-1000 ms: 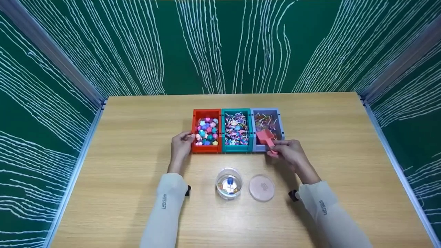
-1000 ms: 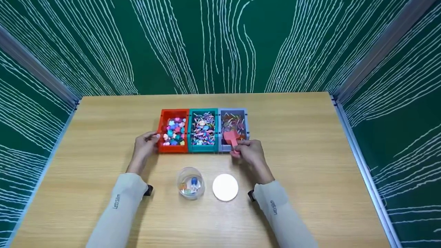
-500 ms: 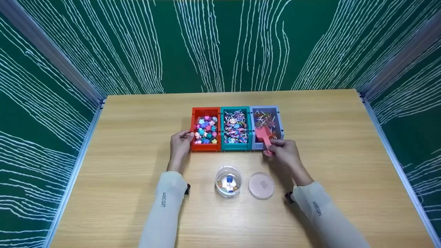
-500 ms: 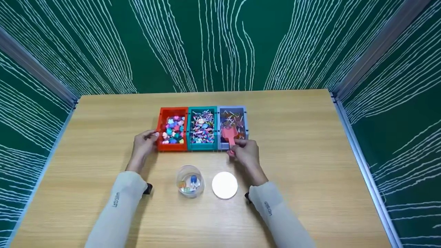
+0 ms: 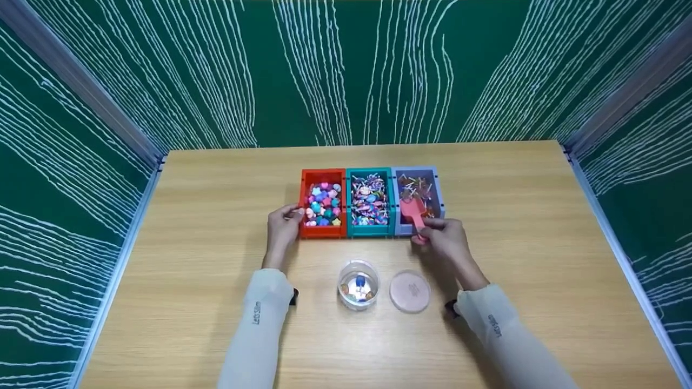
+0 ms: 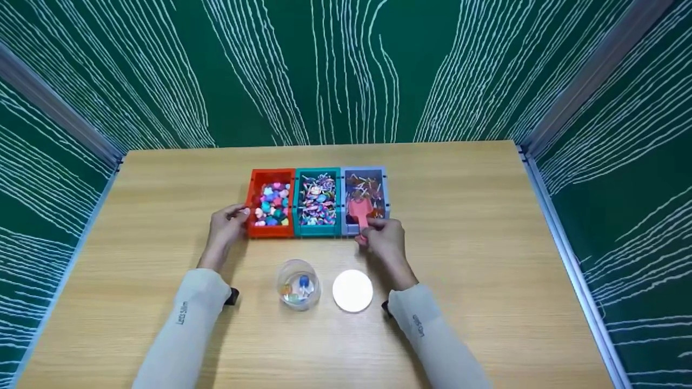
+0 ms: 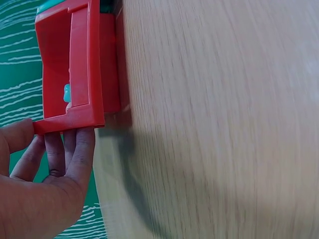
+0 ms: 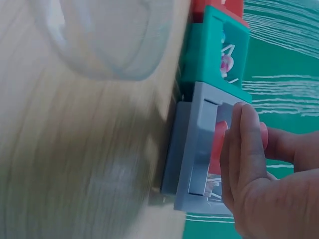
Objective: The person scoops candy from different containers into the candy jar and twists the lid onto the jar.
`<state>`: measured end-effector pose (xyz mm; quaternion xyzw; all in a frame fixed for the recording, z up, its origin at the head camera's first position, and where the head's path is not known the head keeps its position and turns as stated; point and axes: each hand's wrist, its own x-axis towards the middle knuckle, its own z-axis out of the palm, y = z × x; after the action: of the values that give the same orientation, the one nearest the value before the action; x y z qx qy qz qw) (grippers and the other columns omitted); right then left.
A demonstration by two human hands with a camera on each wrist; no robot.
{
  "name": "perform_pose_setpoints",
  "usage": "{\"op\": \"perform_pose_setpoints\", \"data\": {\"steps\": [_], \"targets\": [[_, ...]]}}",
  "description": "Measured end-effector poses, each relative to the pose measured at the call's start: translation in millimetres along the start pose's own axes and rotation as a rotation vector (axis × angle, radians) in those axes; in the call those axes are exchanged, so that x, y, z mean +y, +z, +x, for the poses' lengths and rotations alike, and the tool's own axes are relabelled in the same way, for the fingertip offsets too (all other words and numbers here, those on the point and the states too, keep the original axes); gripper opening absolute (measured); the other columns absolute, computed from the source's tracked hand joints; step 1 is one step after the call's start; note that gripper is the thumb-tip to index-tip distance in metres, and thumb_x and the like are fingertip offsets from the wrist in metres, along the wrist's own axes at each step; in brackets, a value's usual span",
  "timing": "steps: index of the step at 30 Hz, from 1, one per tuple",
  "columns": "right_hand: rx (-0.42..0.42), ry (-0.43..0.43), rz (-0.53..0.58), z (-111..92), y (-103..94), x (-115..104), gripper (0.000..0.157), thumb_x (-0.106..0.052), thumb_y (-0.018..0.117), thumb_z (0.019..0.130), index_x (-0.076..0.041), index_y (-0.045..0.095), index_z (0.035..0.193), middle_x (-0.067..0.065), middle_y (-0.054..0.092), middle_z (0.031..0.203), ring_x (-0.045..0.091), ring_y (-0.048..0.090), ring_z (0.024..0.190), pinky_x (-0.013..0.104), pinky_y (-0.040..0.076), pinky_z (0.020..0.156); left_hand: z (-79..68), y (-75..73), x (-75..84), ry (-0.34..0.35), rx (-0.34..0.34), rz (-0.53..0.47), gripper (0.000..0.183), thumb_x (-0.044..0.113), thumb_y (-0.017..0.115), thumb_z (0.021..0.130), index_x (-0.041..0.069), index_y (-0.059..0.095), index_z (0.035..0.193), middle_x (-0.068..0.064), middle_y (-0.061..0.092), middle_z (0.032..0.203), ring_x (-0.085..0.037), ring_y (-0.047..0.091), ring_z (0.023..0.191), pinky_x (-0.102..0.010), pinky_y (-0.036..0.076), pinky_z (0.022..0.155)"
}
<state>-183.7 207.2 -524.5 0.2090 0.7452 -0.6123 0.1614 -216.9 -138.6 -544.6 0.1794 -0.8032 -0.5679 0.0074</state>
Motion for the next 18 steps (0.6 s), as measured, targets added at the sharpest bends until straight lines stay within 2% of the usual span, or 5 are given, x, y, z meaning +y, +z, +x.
{"op": "perform_pose_setpoints", "data": {"steps": [5, 11, 13, 16, 18], "targets": [[-0.032, 0.076, 0.025, 3, -10.1, -13, 0.044, -0.005, 0.057, 0.106, 0.002, 0.055, 0.15, 0.014, 0.066, 0.112, 0.009, 0.074, 0.079, 0.025, 0.061, 0.082, 0.2, 1.0, 0.5, -0.019, -0.015, -0.011, 0.028, 0.009, 0.064, 0.105, -0.001, 0.073, 0.129, -0.017, 0.07, 0.111, -0.028, 0.06, 0.104, -0.037, 0.05, 0.093], [-0.024, -0.004, -0.083, 4, -6.8, -22, 0.04, -0.001, 0.058, 0.103, 0.009, 0.06, 0.142, 0.023, 0.059, 0.125, 0.009, 0.07, 0.076, 0.026, 0.061, 0.082, -0.7, 0.3, 0.7, 0.023, 0.005, -0.022, 0.026, 0.006, 0.067, 0.102, -0.004, 0.075, 0.125, -0.015, 0.071, 0.102, -0.025, 0.06, 0.096, -0.029, 0.048, 0.083], [-0.03, -0.012, -0.031, 4, -4.5, -21, 0.041, 0.0, 0.058, 0.103, 0.01, 0.058, 0.143, 0.022, 0.059, 0.122, 0.008, 0.071, 0.076, 0.025, 0.061, 0.081, -1.0, -0.2, 0.6, 0.041, 0.014, -0.029, 0.025, 0.005, 0.068, 0.101, -0.005, 0.075, 0.123, -0.014, 0.071, 0.098, -0.023, 0.06, 0.092, -0.027, 0.047, 0.079], [-0.046, 0.008, 0.149, 5, -3.7, -17, 0.044, 0.002, 0.055, 0.104, 0.01, 0.053, 0.148, 0.016, 0.062, 0.115, 0.007, 0.072, 0.077, 0.022, 0.06, 0.08, -0.3, -0.9, 0.8, 0.044, 0.016, -0.038, 0.025, 0.004, 0.068, 0.1, -0.005, 0.076, 0.123, -0.014, 0.071, 0.096, -0.022, 0.059, 0.091, -0.025, 0.045, 0.077], [-0.044, 0.016, 0.222, 5, -4.0, -12, 0.045, 0.003, 0.053, 0.105, 0.009, 0.051, 0.15, 0.014, 0.063, 0.114, 0.007, 0.073, 0.08, 0.021, 0.06, 0.082, 0.8, -0.9, 1.2, 0.033, 0.007, -0.038, 0.026, 0.004, 0.067, 0.101, -0.004, 0.075, 0.124, -0.014, 0.071, 0.099, -0.022, 0.059, 0.093, -0.024, 0.045, 0.077]]}}
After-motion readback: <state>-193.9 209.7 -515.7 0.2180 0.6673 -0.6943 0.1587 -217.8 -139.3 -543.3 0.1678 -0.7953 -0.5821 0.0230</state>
